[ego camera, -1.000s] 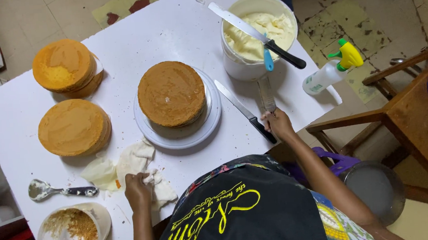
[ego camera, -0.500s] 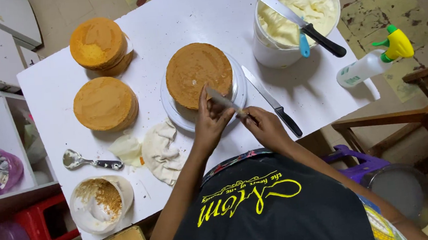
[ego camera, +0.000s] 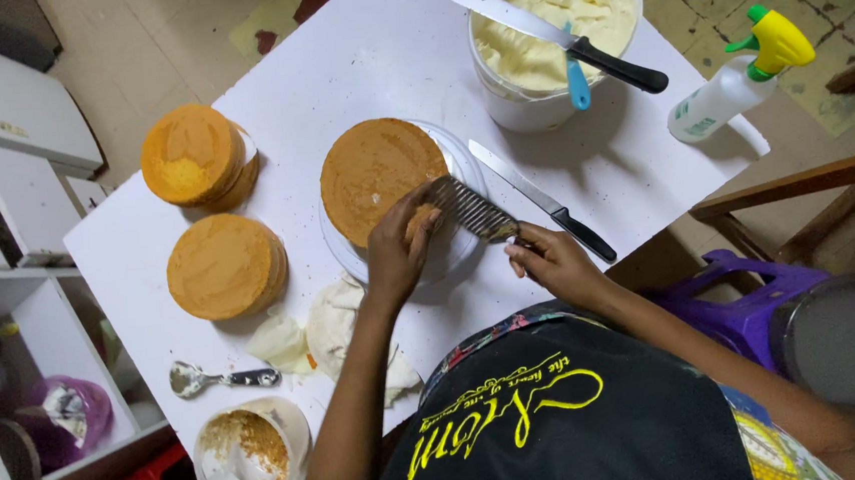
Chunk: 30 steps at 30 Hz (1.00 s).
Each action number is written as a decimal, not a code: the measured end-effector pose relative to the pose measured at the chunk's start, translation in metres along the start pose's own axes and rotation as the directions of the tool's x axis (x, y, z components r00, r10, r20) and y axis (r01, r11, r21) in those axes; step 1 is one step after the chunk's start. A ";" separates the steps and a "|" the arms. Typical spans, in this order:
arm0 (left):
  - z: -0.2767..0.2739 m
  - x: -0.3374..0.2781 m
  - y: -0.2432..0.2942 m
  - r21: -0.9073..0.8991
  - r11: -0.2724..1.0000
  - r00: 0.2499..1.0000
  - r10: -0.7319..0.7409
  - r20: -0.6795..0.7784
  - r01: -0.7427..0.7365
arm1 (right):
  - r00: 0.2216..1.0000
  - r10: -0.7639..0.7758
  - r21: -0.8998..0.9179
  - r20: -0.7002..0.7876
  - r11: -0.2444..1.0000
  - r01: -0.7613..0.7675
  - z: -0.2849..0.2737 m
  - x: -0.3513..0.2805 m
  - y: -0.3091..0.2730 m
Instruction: Spreading frosting on cake layers and stacking them to assemble a multi-layer cake
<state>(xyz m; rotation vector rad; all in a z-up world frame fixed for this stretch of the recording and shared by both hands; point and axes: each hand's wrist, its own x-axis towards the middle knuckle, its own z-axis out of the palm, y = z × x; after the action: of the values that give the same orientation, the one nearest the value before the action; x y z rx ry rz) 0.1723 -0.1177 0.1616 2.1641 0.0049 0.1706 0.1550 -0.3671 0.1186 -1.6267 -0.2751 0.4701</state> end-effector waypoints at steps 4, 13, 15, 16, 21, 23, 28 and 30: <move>-0.020 0.066 -0.053 0.353 0.596 0.685 0.540 0.489 -0.722 | 0.985 0.158 0.241 -0.069 0.961 -0.137 -0.015 0.021 0.091; -0.019 0.076 -0.067 0.494 0.778 0.884 0.162 0.439 -0.388 | 0.990 0.127 0.000 -0.055 0.992 -0.127 0.027 0.123 0.074; 0.009 0.061 -0.076 0.552 0.820 0.972 0.021 0.235 -0.151 | 0.990 0.129 0.016 -0.065 0.992 -0.128 0.032 0.106 0.046; 0.018 0.056 -0.080 0.564 0.820 0.993 -0.114 -0.017 0.104 | 0.993 0.099 0.013 -0.059 0.995 -0.098 0.034 0.105 0.029; 0.027 0.038 -0.068 0.450 0.860 0.969 -0.242 -0.055 0.241 | 0.984 0.177 -0.001 -0.027 0.984 -0.177 0.042 0.050 0.028; 0.004 0.049 -0.048 0.458 0.887 0.970 -0.157 0.187 0.055 | 0.983 0.185 -0.018 -0.017 0.983 -0.185 0.034 0.065 0.030; -0.005 0.048 -0.080 0.557 0.698 0.877 0.229 0.423 -0.450 | 0.996 0.083 -0.026 -0.017 0.996 -0.083 0.029 0.139 0.062; 0.016 0.040 -0.066 0.615 0.736 0.952 0.138 0.275 -0.284 | 0.997 0.076 -0.037 -0.031 0.996 -0.077 0.025 0.100 0.022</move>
<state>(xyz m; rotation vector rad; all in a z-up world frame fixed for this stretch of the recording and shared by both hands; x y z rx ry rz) 0.2174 -0.0908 0.1037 2.8780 -0.3622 0.0682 0.2297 -0.3026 0.0815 -1.6843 -0.2013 0.5014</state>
